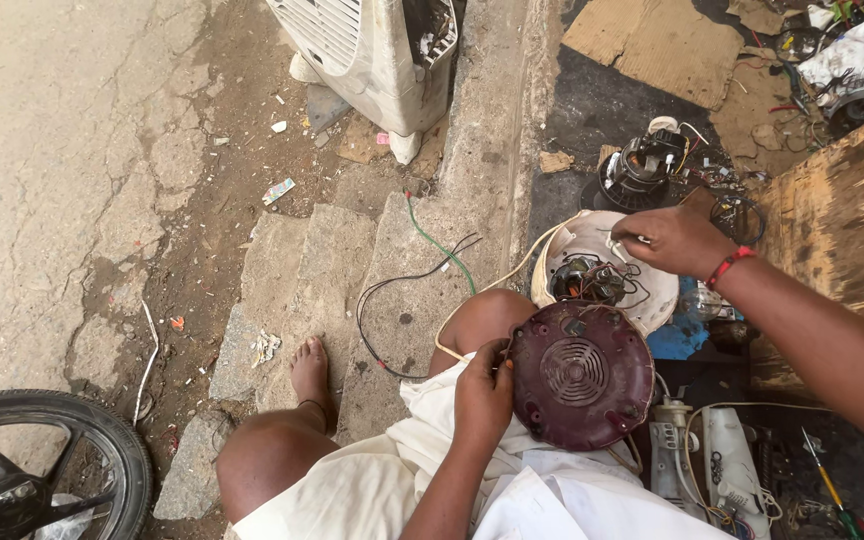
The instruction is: The person sits on the ground repairing an electric mixer grinder. They unscrew and remove the maroon base cover, handle the motor and wiring inside the housing, reposition the cover, and work on the internal components by hand.
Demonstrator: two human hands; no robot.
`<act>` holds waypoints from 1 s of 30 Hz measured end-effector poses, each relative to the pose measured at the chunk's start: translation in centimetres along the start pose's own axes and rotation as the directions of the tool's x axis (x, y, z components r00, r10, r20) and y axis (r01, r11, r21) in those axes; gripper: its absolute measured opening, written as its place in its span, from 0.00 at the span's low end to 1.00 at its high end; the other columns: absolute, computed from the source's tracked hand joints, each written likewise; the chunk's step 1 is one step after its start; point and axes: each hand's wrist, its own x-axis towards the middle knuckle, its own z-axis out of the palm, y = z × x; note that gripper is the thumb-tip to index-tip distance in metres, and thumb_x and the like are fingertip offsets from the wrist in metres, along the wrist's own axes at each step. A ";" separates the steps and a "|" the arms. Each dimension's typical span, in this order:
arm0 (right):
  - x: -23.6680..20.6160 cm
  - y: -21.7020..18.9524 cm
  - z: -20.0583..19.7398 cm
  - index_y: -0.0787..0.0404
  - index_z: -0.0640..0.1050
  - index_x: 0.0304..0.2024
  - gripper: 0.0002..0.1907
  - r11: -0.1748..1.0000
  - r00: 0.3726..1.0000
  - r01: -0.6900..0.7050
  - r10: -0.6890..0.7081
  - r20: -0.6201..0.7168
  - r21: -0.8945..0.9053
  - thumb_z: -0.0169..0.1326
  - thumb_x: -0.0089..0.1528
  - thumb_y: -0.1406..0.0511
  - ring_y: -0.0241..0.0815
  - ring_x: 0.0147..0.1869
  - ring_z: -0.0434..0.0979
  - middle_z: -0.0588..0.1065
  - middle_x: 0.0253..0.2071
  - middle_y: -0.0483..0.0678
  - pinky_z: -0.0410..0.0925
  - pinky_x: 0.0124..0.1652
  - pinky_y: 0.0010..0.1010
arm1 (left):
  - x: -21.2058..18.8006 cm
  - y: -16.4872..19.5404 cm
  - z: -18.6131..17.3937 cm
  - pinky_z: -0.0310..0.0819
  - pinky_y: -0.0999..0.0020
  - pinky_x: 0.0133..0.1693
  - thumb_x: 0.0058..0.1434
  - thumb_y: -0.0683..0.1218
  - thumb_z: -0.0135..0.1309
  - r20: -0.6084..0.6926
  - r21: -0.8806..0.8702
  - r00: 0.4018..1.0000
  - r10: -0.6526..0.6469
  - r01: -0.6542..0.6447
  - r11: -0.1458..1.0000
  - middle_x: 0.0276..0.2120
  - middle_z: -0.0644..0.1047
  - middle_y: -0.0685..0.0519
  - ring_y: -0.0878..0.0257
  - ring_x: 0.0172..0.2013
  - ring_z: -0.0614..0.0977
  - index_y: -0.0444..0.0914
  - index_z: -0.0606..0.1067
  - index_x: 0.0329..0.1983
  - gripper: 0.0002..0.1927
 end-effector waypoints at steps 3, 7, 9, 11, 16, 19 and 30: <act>-2.3 -0.1 1.2 0.58 0.83 0.45 0.10 0.972 0.981 -0.031 0.075 -0.180 0.233 0.58 0.61 0.66 0.44 0.49 0.84 0.83 0.45 0.48 0.74 0.49 0.33 | 0.0 -0.4 0.2 0.77 0.65 0.48 0.66 0.40 0.50 -0.005 0.013 1.000 -0.003 0.003 1.000 0.46 0.83 0.43 0.55 0.46 0.86 0.34 0.76 0.56 0.16; -4.4 -1.0 3.7 0.64 0.82 0.47 0.09 0.710 0.926 -0.144 0.342 -0.159 0.689 0.58 0.64 0.70 0.36 0.49 0.82 0.83 0.44 0.47 0.74 0.50 0.30 | -0.2 -0.6 0.4 0.78 0.65 0.48 0.66 0.40 0.51 -0.001 0.020 1.000 0.006 -0.005 1.000 0.45 0.84 0.43 0.55 0.45 0.87 0.34 0.76 0.55 0.15; -4.8 -1.4 4.8 0.67 0.82 0.46 0.07 0.549 0.892 -0.157 0.435 -0.120 0.821 0.58 0.65 0.71 0.35 0.48 0.81 0.83 0.43 0.49 0.74 0.50 0.28 | 0.1 -0.5 0.3 0.78 0.65 0.48 0.66 0.40 0.51 -0.017 0.024 0.999 0.029 -0.028 0.999 0.45 0.84 0.43 0.55 0.45 0.87 0.33 0.76 0.55 0.15; -4.9 -1.9 5.7 0.65 0.79 0.49 0.10 0.406 0.891 -0.030 0.425 -0.160 0.913 0.58 0.65 0.71 0.34 0.50 0.81 0.81 0.46 0.48 0.73 0.51 0.27 | -0.2 -0.9 0.4 0.78 0.65 0.48 0.66 0.40 0.51 -0.035 0.038 0.998 0.045 -0.043 0.998 0.45 0.84 0.43 0.55 0.45 0.87 0.33 0.76 0.54 0.15; -6.1 -2.9 6.8 0.63 0.78 0.56 0.16 0.288 0.863 -0.031 0.491 -0.120 0.957 0.57 0.64 0.72 0.35 0.52 0.80 0.80 0.46 0.48 0.72 0.52 0.26 | -1.0 -1.7 0.7 0.78 0.66 0.47 0.67 0.41 0.50 -0.025 -0.016 1.000 -0.009 0.008 1.000 0.44 0.84 0.43 0.57 0.44 0.86 0.34 0.77 0.55 0.15; -6.5 -3.1 6.8 0.64 0.80 0.53 0.14 0.303 0.837 -0.052 0.533 -0.124 0.952 0.58 0.64 0.71 0.34 0.51 0.80 0.81 0.47 0.47 0.72 0.51 0.27 | -1.0 -1.7 0.7 0.78 0.67 0.47 0.67 0.41 0.50 -0.021 -0.043 1.000 -0.003 0.002 0.999 0.44 0.84 0.44 0.57 0.44 0.86 0.34 0.77 0.55 0.15; -7.5 -2.2 7.3 0.63 0.82 0.41 0.05 0.585 0.844 -0.056 0.461 -0.275 0.809 0.61 0.63 0.70 0.32 0.48 0.77 0.80 0.41 0.43 0.69 0.49 0.26 | -0.2 -2.7 0.9 0.77 0.66 0.48 0.66 0.41 0.50 -0.028 -0.027 1.000 -0.006 0.005 1.000 0.45 0.84 0.43 0.56 0.46 0.86 0.34 0.76 0.55 0.15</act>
